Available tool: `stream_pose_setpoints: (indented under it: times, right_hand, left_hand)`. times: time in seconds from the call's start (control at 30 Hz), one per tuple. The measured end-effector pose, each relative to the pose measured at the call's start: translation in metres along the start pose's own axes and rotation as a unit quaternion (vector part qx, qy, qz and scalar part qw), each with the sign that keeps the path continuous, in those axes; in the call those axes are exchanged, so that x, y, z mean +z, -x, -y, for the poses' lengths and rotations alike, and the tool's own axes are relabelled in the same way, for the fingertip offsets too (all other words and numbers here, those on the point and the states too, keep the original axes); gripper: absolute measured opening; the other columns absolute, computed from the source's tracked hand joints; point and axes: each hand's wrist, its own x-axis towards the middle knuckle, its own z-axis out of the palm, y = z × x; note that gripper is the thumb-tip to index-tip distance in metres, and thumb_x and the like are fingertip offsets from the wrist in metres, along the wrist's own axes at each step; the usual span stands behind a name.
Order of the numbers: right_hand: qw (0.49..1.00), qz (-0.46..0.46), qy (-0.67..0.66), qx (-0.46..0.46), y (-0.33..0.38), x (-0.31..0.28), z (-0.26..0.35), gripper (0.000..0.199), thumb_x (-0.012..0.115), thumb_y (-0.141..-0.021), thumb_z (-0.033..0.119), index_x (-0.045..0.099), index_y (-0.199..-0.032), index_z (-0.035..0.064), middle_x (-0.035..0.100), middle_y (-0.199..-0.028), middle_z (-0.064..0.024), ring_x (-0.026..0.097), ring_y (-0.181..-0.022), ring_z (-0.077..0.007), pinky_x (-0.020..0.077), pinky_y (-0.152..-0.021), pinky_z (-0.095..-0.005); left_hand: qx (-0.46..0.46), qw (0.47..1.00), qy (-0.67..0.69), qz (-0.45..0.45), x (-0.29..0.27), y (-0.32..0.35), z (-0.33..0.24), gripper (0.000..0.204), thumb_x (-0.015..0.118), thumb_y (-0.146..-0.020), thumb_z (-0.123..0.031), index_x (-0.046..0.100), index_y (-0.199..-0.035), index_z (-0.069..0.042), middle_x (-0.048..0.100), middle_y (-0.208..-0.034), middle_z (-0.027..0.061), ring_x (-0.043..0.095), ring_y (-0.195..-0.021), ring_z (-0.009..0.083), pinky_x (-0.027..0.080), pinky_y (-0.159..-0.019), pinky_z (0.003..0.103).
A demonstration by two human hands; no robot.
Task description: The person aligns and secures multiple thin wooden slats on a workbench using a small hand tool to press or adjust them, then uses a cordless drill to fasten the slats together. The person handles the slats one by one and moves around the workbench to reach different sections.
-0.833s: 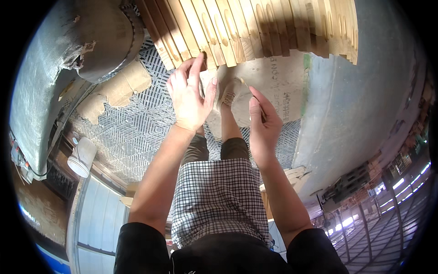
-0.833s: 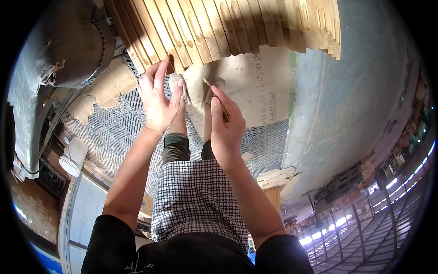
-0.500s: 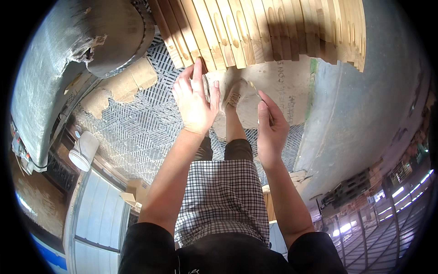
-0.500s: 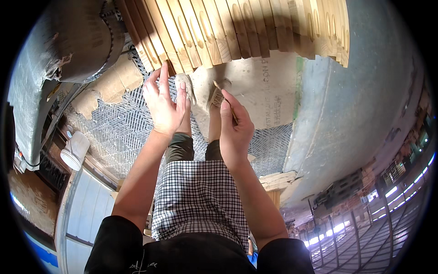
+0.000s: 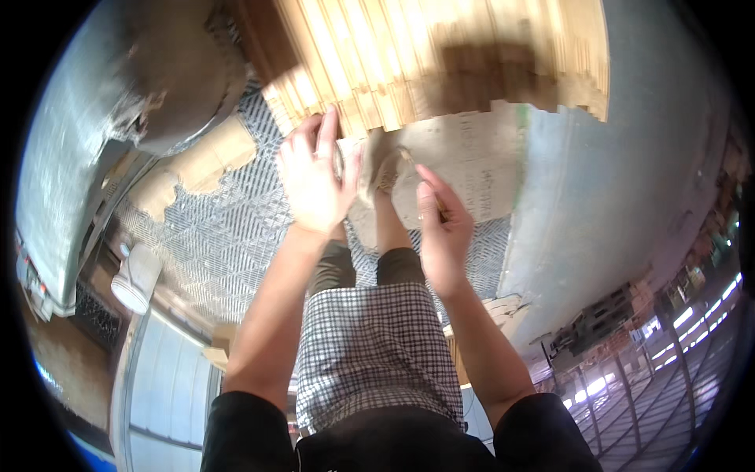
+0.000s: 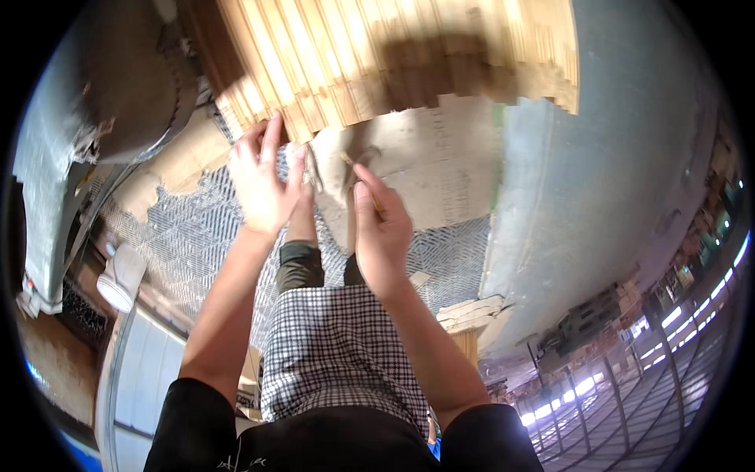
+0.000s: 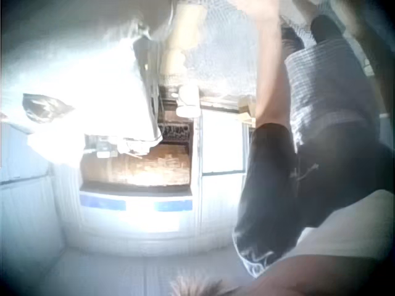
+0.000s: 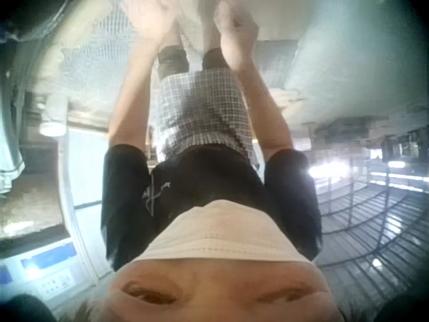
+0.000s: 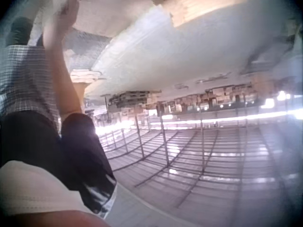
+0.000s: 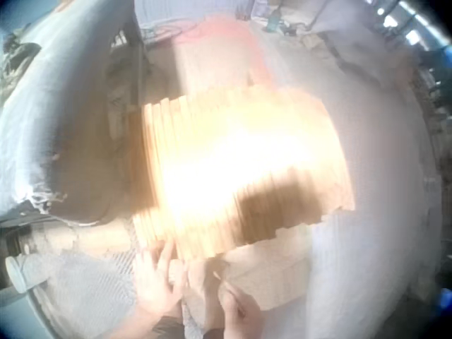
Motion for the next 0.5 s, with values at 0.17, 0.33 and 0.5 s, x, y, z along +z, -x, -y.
stream_pose_setpoints:
  times: [0.17,0.33,0.5]
  right_hand:
    - [0.997,-0.004,0.061,-0.046,0.001,0.007,0.014,0.027,0.061,-0.103,0.018,0.068,-0.126,0.0070,0.070,-0.106,-0.0109,0.065,-0.093,-0.0166,0.0512,-0.085,-0.0288]
    - [0.997,0.015,0.059,-0.045,0.001,0.006,0.015,0.028,0.057,-0.105,0.018,0.065,-0.127,0.0035,0.069,-0.112,-0.0160,0.067,-0.101,-0.0261,0.0519,-0.090,-0.0330]
    - [0.998,0.016,-0.002,-0.056,0.004,0.004,0.008,0.028,0.059,-0.104,0.015,0.065,-0.129,0.0039,0.067,-0.107,-0.0087,0.063,-0.096,-0.0154,0.0495,-0.089,-0.0272]
  left_hand:
    - [-0.042,0.999,0.015,-0.010,-0.003,-0.008,-0.006,0.071,0.070,-0.092,-0.032,0.042,-0.154,-0.011,0.050,-0.133,0.0202,0.047,-0.119,0.0377,0.039,-0.105,0.046]
    - [0.002,1.000,-0.004,0.000,-0.005,-0.005,-0.001,0.063,0.071,-0.091,-0.027,0.051,-0.149,-0.014,0.052,-0.134,0.0190,0.050,-0.119,0.0373,0.041,-0.105,0.047]
    - [-0.008,0.998,0.045,0.031,-0.013,0.000,0.005,0.060,0.069,-0.093,-0.027,0.051,-0.149,-0.013,0.049,-0.138,0.0191,0.047,-0.124,0.0374,0.038,-0.108,0.047]
